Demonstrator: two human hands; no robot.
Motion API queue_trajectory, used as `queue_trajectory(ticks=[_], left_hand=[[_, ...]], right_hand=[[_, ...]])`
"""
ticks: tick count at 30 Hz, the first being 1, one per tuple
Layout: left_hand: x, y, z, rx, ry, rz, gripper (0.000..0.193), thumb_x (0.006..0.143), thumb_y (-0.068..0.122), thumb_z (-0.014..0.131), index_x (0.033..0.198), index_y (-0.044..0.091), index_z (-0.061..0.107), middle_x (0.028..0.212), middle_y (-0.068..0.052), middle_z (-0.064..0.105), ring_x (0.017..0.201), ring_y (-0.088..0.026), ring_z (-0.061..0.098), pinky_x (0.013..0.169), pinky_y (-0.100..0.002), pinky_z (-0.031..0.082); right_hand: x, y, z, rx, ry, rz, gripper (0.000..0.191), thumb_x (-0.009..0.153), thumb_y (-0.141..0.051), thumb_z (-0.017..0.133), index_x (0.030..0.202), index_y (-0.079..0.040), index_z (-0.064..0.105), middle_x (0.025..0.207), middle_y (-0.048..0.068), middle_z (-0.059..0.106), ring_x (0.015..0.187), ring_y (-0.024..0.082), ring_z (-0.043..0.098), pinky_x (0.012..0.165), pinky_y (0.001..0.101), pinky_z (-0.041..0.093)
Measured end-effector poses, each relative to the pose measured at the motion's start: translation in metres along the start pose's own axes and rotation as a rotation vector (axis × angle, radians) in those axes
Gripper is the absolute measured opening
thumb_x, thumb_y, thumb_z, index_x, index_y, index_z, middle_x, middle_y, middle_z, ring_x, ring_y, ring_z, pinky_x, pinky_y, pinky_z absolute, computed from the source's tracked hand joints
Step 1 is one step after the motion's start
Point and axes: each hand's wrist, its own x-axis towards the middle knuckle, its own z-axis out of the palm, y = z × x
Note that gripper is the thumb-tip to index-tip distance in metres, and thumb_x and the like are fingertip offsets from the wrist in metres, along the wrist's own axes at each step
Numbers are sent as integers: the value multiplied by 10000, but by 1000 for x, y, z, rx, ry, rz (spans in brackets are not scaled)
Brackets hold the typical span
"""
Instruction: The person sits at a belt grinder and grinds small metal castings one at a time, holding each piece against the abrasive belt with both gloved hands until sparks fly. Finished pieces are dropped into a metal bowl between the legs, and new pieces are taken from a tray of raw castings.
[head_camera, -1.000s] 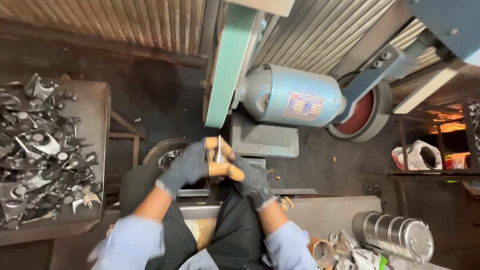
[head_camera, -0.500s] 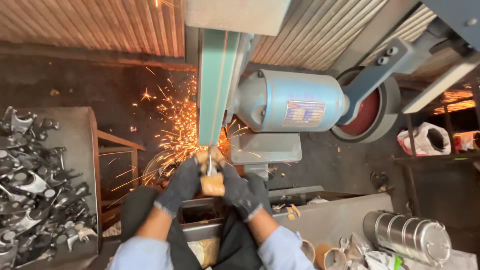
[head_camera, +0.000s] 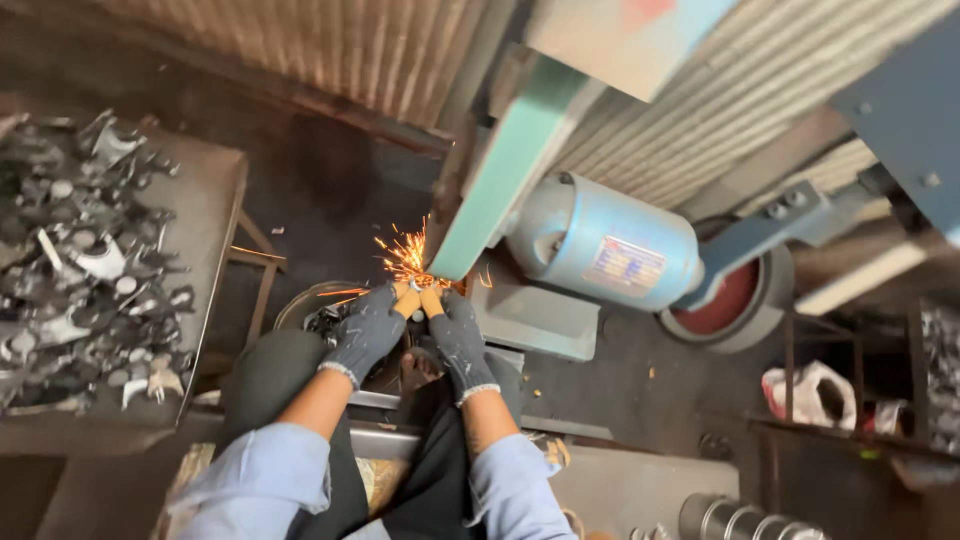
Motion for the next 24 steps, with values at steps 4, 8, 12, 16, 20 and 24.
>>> queue_trajectory(ticks=[4, 8, 12, 16, 20, 24], left_hand=[[12, -2, 30, 175, -8, -63, 345, 861, 184, 608, 1185, 112, 706, 1131, -193, 718, 1061, -390, 674, 898, -481, 535], [13, 16, 36, 393, -209, -24, 375, 851, 183, 647, 1219, 109, 660, 1189, -192, 672, 1091, -409, 643, 874, -534, 516], [-3, 27, 14, 168, -49, 409, 383, 887, 258, 704, 1241, 112, 678, 1047, -192, 698, 968, -387, 662, 829, -523, 514], [-10, 45, 12, -631, -377, -161, 347, 876, 236, 728, 1159, 45, 670, 960, -37, 720, 867, -145, 662, 740, -348, 528], [-3, 63, 19, -1174, -310, -200, 243, 880, 142, 697, 1074, -4, 690, 933, -40, 722, 808, -100, 648, 676, -284, 521], [5, 59, -25, -221, -437, 126, 317, 848, 319, 709, 1017, 51, 724, 938, -129, 698, 842, -264, 654, 691, -422, 515]], right_hand=[[10, -6, 0, 450, -58, 38, 282, 1029, -223, 660, 1158, 25, 695, 974, 85, 743, 822, 155, 687, 682, 290, 575], [-1, 1, -18, 625, 39, 225, 263, 971, -198, 640, 1156, -14, 671, 946, 92, 726, 773, 198, 696, 665, 351, 587], [-16, 9, -25, 778, 53, -1, 271, 983, -186, 648, 1193, -15, 661, 992, 75, 711, 850, 180, 686, 758, 344, 568], [1, 8, -17, 1015, -10, -38, 287, 1011, -263, 619, 1155, -15, 636, 985, 112, 707, 857, 239, 685, 790, 389, 579], [20, -7, -6, 1012, 57, 32, 348, 993, -314, 598, 1139, -1, 639, 1028, 140, 708, 907, 285, 677, 829, 408, 566], [-26, -35, -7, 635, 100, -144, 462, 1022, -370, 571, 1274, 13, 626, 1219, 145, 676, 1096, 263, 628, 973, 385, 505]])
